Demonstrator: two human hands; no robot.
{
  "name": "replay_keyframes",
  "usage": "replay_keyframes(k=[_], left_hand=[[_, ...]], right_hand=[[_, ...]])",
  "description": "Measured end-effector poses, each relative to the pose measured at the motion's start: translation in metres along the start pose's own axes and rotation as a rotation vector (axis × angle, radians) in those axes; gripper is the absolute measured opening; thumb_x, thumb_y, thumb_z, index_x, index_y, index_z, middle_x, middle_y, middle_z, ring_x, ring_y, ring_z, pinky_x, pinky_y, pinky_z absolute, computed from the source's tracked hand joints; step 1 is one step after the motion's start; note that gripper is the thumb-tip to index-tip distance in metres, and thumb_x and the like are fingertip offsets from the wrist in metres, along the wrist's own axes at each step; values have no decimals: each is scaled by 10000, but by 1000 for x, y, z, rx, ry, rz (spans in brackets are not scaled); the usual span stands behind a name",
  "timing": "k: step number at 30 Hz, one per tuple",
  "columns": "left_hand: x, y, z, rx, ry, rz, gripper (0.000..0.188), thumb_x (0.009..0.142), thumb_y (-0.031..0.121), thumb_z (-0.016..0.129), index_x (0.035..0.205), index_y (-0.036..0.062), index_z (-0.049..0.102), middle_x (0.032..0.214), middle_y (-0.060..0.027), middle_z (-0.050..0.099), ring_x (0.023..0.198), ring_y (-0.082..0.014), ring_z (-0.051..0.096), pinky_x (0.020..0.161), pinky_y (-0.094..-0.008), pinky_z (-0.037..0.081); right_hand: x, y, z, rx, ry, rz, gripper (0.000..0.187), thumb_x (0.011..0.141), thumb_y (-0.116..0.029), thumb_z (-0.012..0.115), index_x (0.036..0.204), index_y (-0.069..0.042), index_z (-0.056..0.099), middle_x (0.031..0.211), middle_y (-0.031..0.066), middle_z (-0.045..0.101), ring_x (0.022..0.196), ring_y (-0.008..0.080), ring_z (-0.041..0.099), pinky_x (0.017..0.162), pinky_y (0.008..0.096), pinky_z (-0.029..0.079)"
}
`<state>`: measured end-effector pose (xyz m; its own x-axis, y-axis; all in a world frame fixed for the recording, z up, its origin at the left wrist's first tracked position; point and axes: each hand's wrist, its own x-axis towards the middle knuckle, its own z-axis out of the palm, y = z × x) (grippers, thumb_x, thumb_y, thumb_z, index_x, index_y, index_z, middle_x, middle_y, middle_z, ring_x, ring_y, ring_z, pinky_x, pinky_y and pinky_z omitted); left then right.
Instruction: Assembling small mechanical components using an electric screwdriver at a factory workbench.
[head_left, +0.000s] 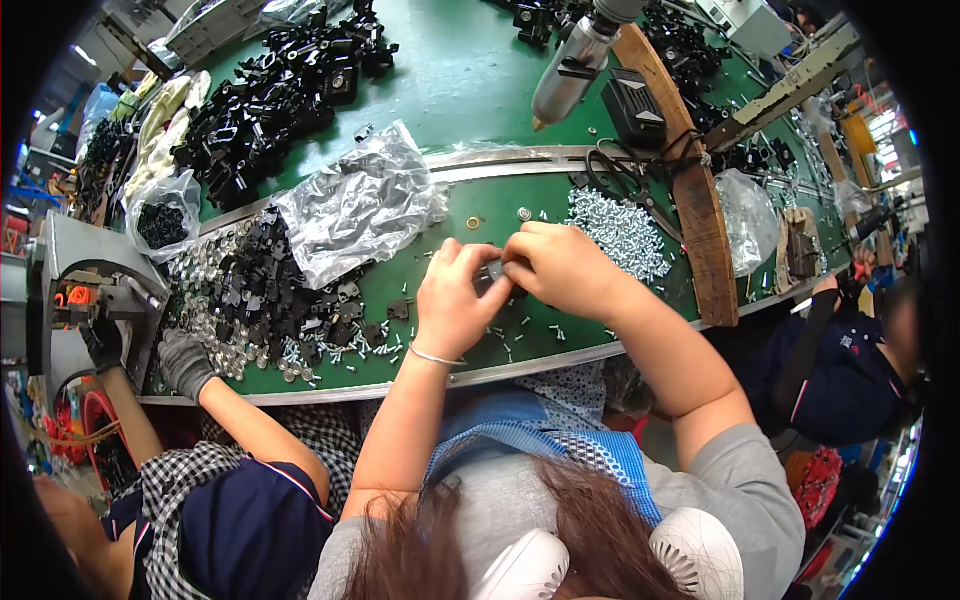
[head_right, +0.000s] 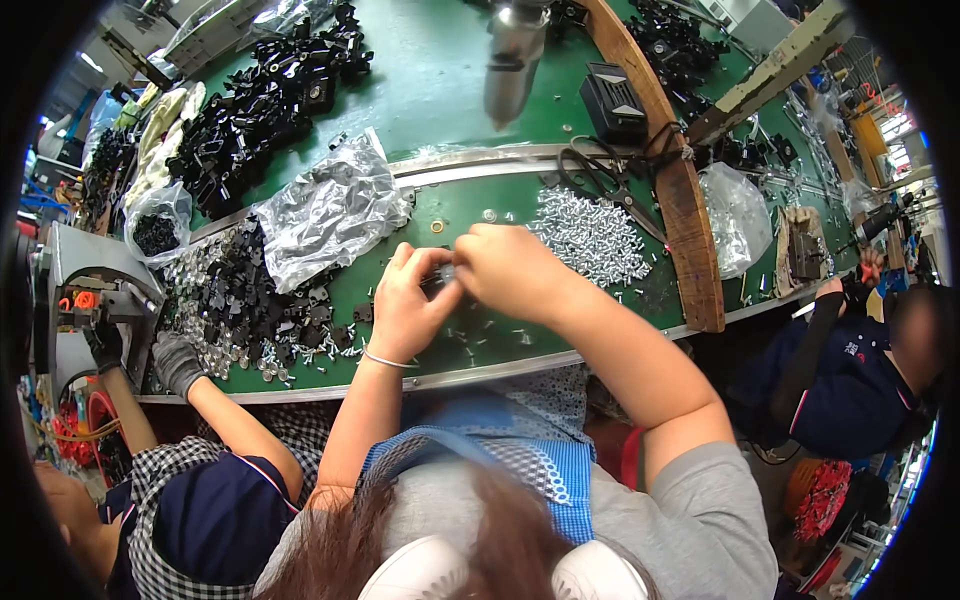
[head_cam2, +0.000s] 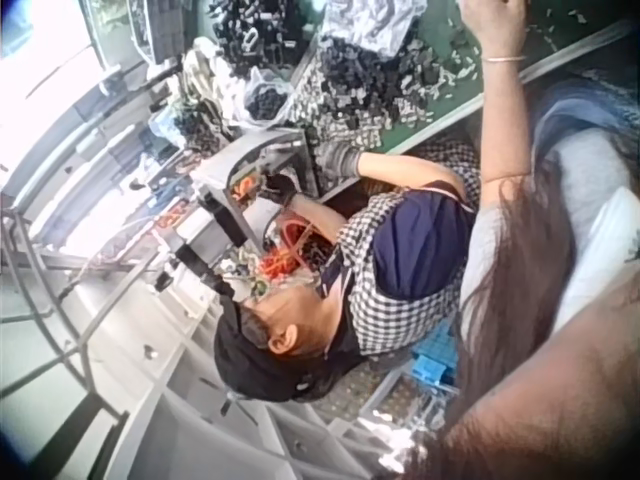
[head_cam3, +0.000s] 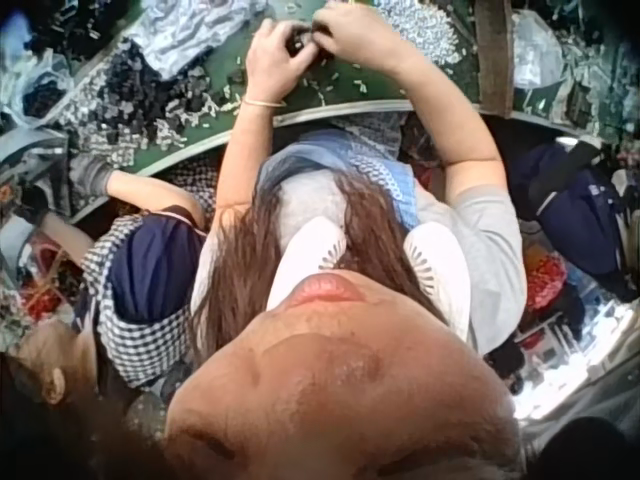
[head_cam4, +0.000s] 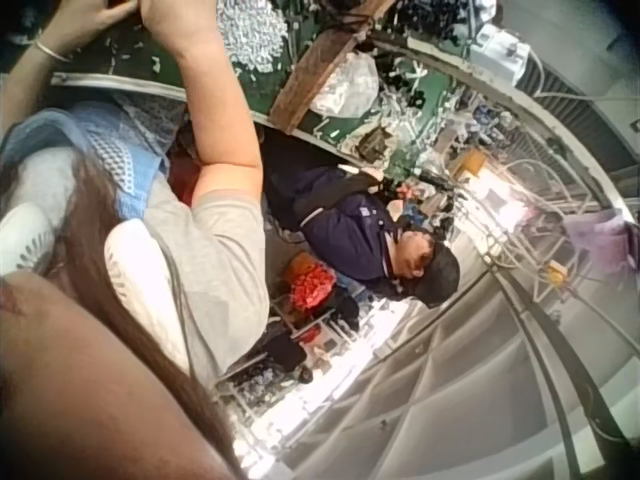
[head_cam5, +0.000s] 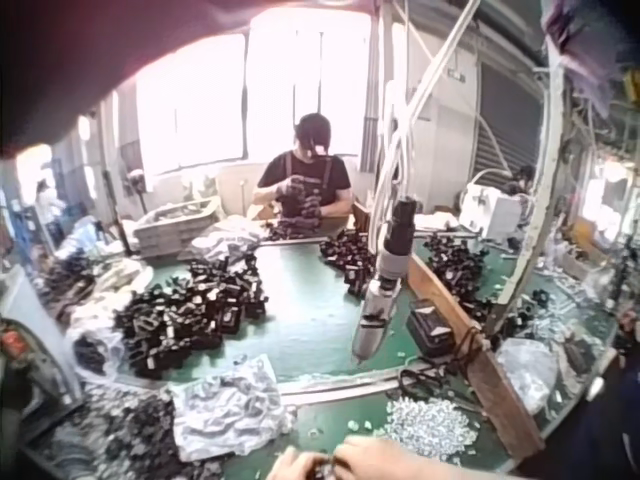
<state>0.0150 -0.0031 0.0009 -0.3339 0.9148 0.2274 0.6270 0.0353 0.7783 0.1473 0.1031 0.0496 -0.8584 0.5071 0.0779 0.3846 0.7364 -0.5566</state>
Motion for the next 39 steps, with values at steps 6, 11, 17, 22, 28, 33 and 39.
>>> replay_keyframes(k=[6, 11, 17, 22, 28, 33, 39], left_hand=[[0, -4, -3, -10, -27, 53, 270, 725, 171, 722, 944, 52, 617, 832, -104, 517, 741, -263, 551, 673, -355, 464], [1, -1, -7, -5, -84, 90, 285, 715, 167, 726, 936, 35, 605, 834, -108, 514, 739, -271, 545, 673, -354, 460], [2, -5, -4, -20, -121, 153, 286, 715, 159, 732, 943, 37, 611, 837, -108, 521, 747, -270, 549, 678, -357, 463], [0, -1, -5, -62, -117, 93, 283, 727, 162, 735, 960, 46, 624, 844, -105, 527, 761, -264, 555, 687, -356, 466], [0, -2, -6, -27, -124, 89, 284, 730, 164, 736, 960, 40, 626, 859, -105, 536, 772, -259, 556, 700, -355, 467], [0, -6, -4, -49, -119, 86, 286, 729, 163, 735, 959, 33, 624, 859, -104, 537, 778, -257, 550, 709, -355, 465], [2, -4, -6, -59, -131, 93, 296, 726, 208, 749, 959, 68, 632, 884, -106, 553, 845, -293, 557, 759, -389, 467]], right_hand=[[25, -11, -16, -117, -352, 28, 183, 754, -176, 623, 845, -22, 662, 823, 177, 622, 790, 360, 630, 720, 431, 515], [18, 5, -12, -13, -319, -213, 174, 739, -167, 628, 835, -27, 667, 799, 181, 643, 766, 364, 638, 709, 432, 518], [14, 11, -19, -9, -313, -340, 142, 735, -126, 624, 835, -26, 631, 813, 161, 630, 786, 342, 633, 692, 430, 520], [20, -4, -28, -229, -505, -58, 143, 746, -132, 624, 844, -30, 645, 826, 167, 643, 781, 346, 645, 679, 423, 530], [22, -6, -16, -426, -621, -183, 139, 763, -130, 599, 808, -15, 662, 771, 145, 663, 738, 305, 670, 676, 407, 543], [15, -13, -22, -450, -519, -261, 180, 771, -128, 614, 881, 14, 610, 892, 171, 620, 849, 328, 641, 719, 413, 538], [7, -13, -23, -305, -342, -289, 169, 811, -139, 604, 892, 8, 591, 908, 179, 596, 875, 334, 624, 712, 423, 528]])
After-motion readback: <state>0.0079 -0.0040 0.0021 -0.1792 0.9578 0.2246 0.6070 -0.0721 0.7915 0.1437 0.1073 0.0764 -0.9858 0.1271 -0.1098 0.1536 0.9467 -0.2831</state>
